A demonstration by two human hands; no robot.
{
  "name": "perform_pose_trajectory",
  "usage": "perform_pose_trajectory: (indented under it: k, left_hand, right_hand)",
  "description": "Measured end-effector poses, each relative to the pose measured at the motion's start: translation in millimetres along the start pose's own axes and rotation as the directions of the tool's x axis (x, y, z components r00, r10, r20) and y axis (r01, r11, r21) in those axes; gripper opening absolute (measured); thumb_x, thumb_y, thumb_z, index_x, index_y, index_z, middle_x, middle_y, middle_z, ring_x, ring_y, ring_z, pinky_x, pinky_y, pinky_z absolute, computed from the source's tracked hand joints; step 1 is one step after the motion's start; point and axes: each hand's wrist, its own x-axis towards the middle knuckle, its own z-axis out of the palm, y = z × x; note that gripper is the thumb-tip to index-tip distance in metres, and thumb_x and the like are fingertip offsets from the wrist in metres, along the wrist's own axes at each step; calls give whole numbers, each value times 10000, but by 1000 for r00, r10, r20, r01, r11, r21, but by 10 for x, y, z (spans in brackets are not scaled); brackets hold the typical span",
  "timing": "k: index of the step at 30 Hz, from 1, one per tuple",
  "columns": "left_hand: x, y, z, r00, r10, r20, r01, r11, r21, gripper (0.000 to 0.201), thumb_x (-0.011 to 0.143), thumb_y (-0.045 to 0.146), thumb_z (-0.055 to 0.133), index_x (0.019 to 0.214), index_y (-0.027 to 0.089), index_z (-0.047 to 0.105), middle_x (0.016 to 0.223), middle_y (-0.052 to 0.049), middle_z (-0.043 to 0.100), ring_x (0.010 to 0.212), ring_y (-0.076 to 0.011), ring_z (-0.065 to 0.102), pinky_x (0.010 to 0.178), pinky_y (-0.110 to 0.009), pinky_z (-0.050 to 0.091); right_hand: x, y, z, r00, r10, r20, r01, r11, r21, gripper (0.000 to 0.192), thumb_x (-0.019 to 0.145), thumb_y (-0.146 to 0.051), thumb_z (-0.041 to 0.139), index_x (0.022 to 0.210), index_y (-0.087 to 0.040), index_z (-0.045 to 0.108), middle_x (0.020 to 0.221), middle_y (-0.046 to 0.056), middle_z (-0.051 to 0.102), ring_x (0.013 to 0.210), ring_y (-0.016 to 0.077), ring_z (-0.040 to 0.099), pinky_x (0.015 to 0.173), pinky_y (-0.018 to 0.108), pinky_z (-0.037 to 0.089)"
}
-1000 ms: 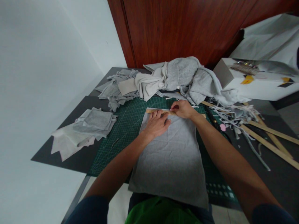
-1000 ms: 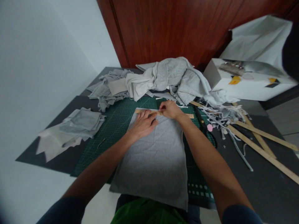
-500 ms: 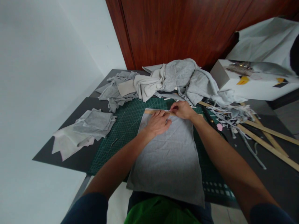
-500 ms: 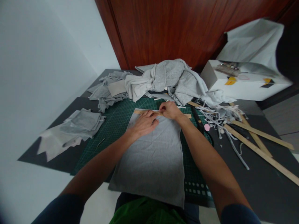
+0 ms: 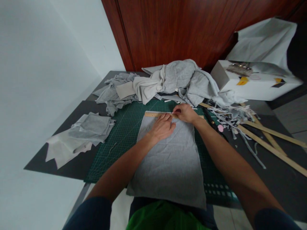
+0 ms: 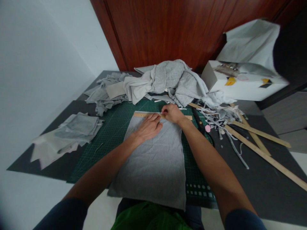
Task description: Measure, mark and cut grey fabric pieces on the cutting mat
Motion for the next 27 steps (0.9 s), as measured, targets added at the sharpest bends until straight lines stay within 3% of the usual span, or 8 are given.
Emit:
perform_pose_trajectory:
  k: [4,10,19,23,27]
  left_hand:
    - [3,37,5,1000,-23,-5,23,999,-23,387,1083,381,415,1259,140,662,1297,-126,663,1297,-267,542,1192,-410,403]
    - [-44,113,13,998,-52,-26,53,998,20,416,1064,404,459,1410,237,619,1409,-112,587,1338,-314,483,1170,-497,401]
    - [-13,131,75,997,-70,-27,70,997,15,452,1069,432,442,1417,209,625,1434,-144,566,1329,-339,479,1155,-541,382]
    - [-11,135,87,999,-31,-34,31,999,-9,439,1067,380,424,1428,201,599,1565,-105,521,1402,-324,431,1184,-550,350]
    - [3,141,85,999,-20,-32,20,1000,-20,407,1061,357,423,1403,219,595,1512,-74,593,1384,-302,453,1190,-546,338]
  right_hand:
    - [-51,93,-37,1000,23,-7,-23,998,-53,97,864,-169,720,862,-179,816,848,88,765,802,219,666,778,299,494]
    - [-77,101,-24,1000,-12,-29,10,997,-71,112,879,-169,699,870,-190,809,858,88,773,895,247,678,860,324,506]
    - [-152,200,-59,999,9,-34,-12,994,-107,152,853,-124,668,866,-188,804,851,88,767,893,249,666,853,323,501]
    - [-141,166,0,998,-14,-53,9,996,-87,147,884,-155,658,887,-187,802,892,94,783,929,256,670,895,340,499]
    - [-168,151,39,996,-16,-85,10,998,-63,143,896,-172,653,895,-194,794,896,92,781,934,259,673,889,344,506]
